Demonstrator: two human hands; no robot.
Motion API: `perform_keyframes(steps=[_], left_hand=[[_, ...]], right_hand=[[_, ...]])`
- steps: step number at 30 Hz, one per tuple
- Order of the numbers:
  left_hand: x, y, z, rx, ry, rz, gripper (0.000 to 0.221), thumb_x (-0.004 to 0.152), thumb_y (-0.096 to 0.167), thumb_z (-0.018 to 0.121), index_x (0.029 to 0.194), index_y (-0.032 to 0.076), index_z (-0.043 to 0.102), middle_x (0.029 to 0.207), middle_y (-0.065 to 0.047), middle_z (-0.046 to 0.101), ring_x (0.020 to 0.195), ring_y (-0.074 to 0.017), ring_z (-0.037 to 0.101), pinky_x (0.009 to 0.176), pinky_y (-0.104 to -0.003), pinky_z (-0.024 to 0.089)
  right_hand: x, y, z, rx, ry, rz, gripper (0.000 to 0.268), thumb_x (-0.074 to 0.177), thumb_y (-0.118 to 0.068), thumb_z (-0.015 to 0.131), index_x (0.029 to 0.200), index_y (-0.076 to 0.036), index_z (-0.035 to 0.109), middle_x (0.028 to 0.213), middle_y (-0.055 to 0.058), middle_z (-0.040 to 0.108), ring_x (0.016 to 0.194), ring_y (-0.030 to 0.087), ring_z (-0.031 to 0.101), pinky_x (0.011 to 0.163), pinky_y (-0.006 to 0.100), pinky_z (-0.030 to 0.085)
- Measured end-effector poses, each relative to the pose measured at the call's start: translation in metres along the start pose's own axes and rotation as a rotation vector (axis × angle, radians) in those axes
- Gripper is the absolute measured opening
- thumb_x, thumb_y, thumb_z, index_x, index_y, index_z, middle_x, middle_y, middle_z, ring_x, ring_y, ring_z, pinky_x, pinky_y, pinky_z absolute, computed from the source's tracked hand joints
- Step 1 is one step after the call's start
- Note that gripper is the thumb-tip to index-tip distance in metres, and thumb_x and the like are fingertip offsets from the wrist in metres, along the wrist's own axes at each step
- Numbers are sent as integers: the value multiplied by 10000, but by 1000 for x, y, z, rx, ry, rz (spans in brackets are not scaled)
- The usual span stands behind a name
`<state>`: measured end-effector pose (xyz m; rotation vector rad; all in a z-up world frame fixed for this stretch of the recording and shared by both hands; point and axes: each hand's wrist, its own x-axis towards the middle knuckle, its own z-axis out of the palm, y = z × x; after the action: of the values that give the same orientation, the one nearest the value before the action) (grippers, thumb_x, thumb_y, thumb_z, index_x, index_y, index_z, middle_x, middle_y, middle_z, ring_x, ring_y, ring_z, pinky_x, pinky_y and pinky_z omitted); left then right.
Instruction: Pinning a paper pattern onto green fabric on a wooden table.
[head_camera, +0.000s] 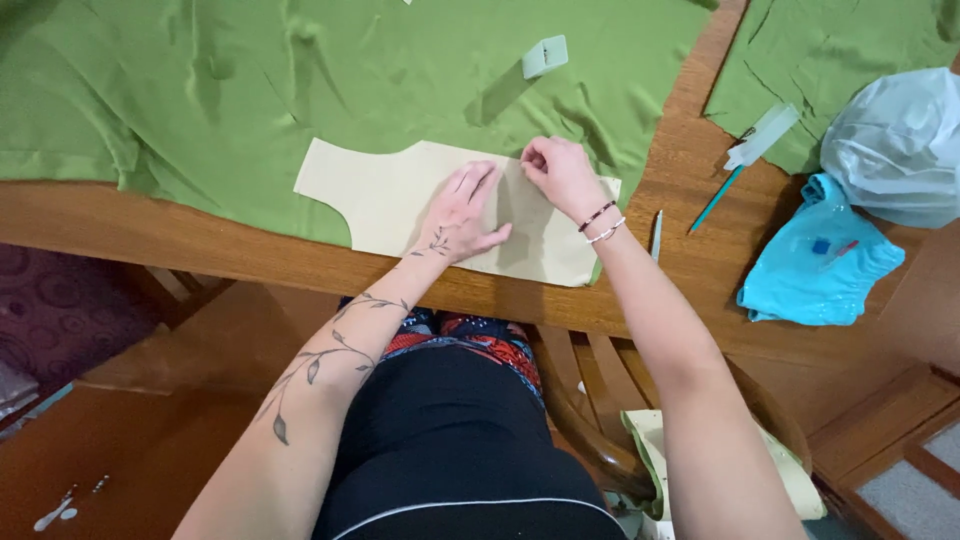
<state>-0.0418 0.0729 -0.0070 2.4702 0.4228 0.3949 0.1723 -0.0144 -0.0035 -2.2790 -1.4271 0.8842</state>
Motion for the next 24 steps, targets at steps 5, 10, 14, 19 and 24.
perform_keyframes(steps=[5, 10, 14, 19, 24], left_hand=[[0, 2, -6, -11, 40, 23, 705, 807, 392, 737, 1333, -44, 561, 1325, -188, 531, 1292, -333, 525, 1177, -411, 391], [-1, 3, -6, 32, 47, 47, 754, 788, 399, 732, 1371, -36, 531, 1344, -198, 511, 1313, -344, 507, 1200, -415, 372], [-1, 2, -4, 93, 69, 62, 759, 767, 396, 755, 1352, -43, 553, 1313, -222, 511, 1298, -373, 502, 1202, -435, 372], [-3, -1, 0, 64, 73, 64, 771, 768, 386, 754, 1377, -37, 539, 1298, -217, 510, 1294, -372, 500, 1199, -443, 374], [-4, -1, -1, 61, 52, 62, 775, 790, 411, 745, 1386, -36, 531, 1277, -214, 520, 1289, -369, 504, 1197, -444, 376]], right_hand=[[-2, -11, -11, 11, -40, 29, 72, 912, -213, 696, 966, -168, 684, 843, 79, 666, 869, 308, 695, 781, 465, 556], [-1, -23, -13, -21, -87, 91, 74, 951, -233, 679, 981, -166, 679, 880, 86, 672, 933, 333, 690, 820, 483, 552], [-1, -36, -12, -27, -69, 129, 63, 962, -234, 670, 960, -174, 651, 875, 86, 635, 953, 352, 674, 837, 497, 545], [1, -34, -4, -4, -26, 79, 75, 964, -223, 680, 960, -161, 636, 872, 99, 606, 958, 380, 665, 846, 510, 542], [0, -34, -3, 41, -3, 79, 67, 976, -246, 682, 967, -189, 647, 875, 80, 611, 968, 354, 668, 861, 495, 536]])
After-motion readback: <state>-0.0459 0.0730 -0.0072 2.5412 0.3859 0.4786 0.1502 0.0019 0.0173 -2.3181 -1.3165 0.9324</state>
